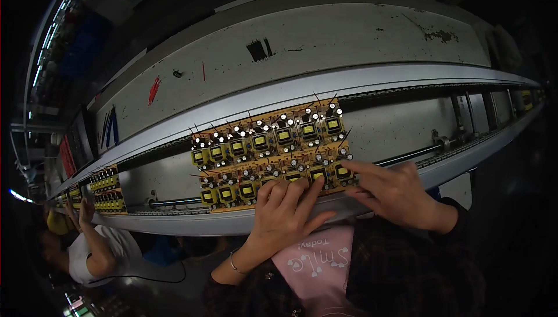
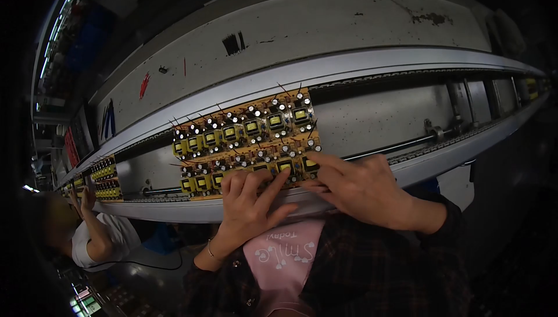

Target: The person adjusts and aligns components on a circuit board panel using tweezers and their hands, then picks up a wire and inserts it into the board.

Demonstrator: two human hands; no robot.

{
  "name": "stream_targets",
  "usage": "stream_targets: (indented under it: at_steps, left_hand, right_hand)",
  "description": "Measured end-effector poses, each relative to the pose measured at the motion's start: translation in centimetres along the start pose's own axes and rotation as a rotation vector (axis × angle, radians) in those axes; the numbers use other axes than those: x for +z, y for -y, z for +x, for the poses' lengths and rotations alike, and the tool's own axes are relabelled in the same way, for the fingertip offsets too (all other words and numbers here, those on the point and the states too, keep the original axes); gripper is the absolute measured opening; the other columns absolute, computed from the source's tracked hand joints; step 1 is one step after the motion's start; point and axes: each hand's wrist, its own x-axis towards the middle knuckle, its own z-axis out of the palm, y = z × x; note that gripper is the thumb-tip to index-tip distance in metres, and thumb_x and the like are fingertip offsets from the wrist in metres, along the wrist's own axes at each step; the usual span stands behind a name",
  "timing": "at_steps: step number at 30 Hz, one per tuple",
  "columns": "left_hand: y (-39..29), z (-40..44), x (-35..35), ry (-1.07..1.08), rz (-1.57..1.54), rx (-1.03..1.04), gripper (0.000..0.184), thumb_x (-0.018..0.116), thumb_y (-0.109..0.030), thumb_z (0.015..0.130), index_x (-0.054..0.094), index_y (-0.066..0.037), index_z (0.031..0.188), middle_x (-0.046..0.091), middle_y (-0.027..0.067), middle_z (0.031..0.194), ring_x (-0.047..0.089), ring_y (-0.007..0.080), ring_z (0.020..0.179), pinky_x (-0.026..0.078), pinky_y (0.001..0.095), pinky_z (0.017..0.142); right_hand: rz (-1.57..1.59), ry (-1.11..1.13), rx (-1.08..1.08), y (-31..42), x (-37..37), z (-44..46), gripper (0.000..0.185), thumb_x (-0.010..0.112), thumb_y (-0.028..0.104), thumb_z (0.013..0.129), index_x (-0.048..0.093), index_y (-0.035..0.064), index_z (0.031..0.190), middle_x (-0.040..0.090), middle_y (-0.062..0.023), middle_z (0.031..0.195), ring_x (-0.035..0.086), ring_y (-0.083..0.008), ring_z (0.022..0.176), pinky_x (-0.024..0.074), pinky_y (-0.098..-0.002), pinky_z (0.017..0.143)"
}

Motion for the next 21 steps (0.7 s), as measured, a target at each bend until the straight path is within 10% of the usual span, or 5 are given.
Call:
stream_targets:
  at_steps: [21]
  left_hand:
    - [2.8,-6.2,-1.8,-0.317,-0.061,-0.063,0.019,0.071,-0.03,0.082,0.074,-0.02,0.098,0.059,-0.0079,0.082,0.044,0.0091,0.075,0.04,0.0261,0.082]
  right_hand:
    - [0.057,0.097,-0.089,-1.4,1.3,5.9,0.048,0.068,0.045,0.081,0.047,0.0057,0.062,0.064,-0.006,0.122,0.046,-0.0152,0.037,0.0359,-0.0248,0.04]
